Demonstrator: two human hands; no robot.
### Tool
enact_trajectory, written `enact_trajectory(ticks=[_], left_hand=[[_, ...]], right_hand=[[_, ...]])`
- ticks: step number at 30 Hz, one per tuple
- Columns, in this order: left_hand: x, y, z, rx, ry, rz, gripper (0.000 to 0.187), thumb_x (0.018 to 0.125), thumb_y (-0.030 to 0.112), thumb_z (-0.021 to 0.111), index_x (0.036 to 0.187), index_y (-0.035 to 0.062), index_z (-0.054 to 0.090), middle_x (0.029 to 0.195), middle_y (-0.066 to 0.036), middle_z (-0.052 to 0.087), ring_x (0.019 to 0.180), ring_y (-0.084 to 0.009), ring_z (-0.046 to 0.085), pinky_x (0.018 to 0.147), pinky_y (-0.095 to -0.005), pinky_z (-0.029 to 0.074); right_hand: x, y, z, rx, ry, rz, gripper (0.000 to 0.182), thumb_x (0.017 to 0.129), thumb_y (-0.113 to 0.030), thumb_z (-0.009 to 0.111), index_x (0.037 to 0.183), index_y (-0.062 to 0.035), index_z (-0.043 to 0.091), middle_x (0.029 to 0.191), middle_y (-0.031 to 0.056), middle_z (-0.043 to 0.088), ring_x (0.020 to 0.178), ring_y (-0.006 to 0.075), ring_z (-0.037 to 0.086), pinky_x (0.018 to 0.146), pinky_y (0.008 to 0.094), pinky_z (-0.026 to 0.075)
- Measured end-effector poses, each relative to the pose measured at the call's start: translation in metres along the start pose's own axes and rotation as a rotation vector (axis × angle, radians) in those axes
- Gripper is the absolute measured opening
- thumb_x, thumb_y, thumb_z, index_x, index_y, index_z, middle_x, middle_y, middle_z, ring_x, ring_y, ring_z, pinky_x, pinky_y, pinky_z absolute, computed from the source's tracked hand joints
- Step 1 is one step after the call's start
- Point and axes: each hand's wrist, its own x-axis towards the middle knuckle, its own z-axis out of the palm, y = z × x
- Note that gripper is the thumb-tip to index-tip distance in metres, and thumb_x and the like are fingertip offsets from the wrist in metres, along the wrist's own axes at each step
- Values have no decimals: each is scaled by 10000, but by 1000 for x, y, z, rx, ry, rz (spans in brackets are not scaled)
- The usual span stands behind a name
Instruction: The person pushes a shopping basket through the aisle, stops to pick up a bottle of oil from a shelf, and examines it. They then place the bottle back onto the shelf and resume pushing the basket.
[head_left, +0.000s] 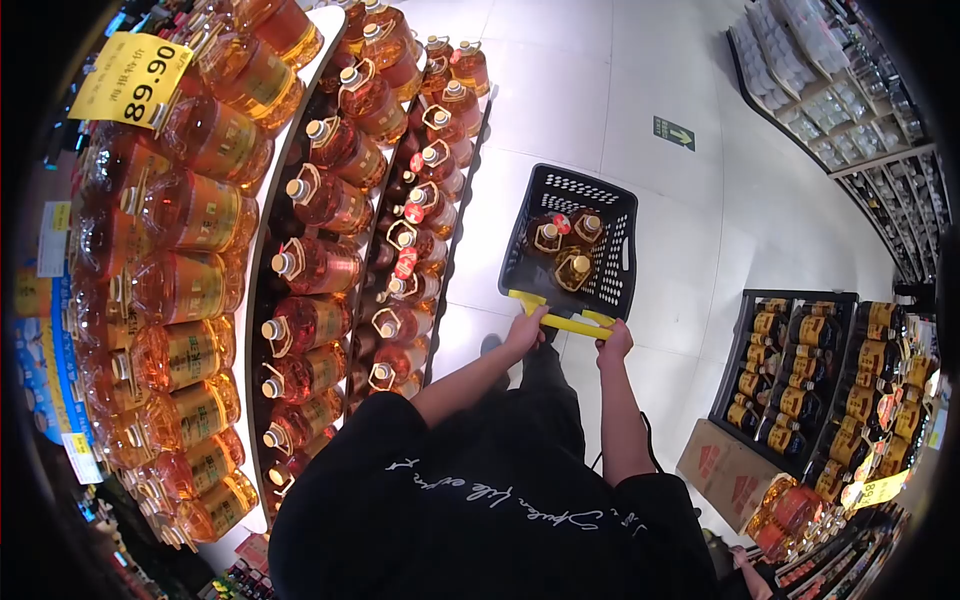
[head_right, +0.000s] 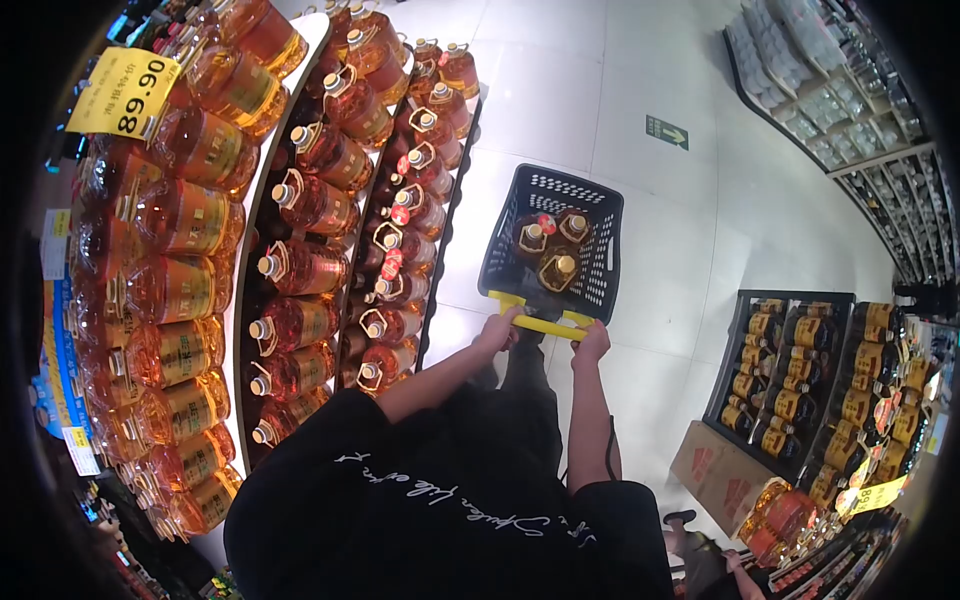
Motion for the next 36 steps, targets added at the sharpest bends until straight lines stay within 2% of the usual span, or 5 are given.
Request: enact_trajectory(ticks=[6, 10, 13, 17, 36], left_hand=[[46, 43, 9, 381, 194, 46, 560, 866, 494, 569, 1063, -30, 538, 789, -167, 641, 643, -278, 631, 608, -408, 504], [58, 92, 22, 916, 535, 606, 475, 818, 370, 612, 1095, -6, 521, 1093, -201, 596, 976, -348, 603, 824, -477, 466], [91, 131, 23, 1131, 253, 791, 352, 827, 299, 599, 1016, 6, 550, 1017, -183, 614, 942, -365, 607, 804, -486, 461], [122, 164, 38, 1241, 30, 701, 262, 894, 254, 465, 865, 44, 619, 859, -175, 655, 895, -358, 622, 763, -504, 450], [185, 261, 84, 1403, 358, 784, 398, 918, 225, 405, 682, 21, 651, 732, -206, 664, 657, -400, 637, 638, -516, 505]], right_hand=[[34, -30, 34, -33, -11, -34, 470, 795, -74, 486, 1261, -30, 526, 829, 139, 631, 571, 196, 596, 375, 268, 390], [56, -52, 62, -39, -9, -57, 468, 786, -78, 495, 1250, -32, 538, 837, 136, 634, 593, 208, 619, 379, 271, 414], [70, -70, 81, -32, -6, -64, 447, 794, -90, 499, 1236, -47, 546, 862, 143, 646, 597, 215, 618, 390, 285, 431], [88, -94, 107, -32, -9, -103, 423, 785, -79, 511, 1205, -42, 560, 862, 145, 637, 589, 215, 621, 385, 287, 440], [150, -182, 192, -110, 31, -150, 376, 776, -128, 564, 1132, -21, 615, 976, 166, 629, 582, 240, 627, 385, 314, 494]])
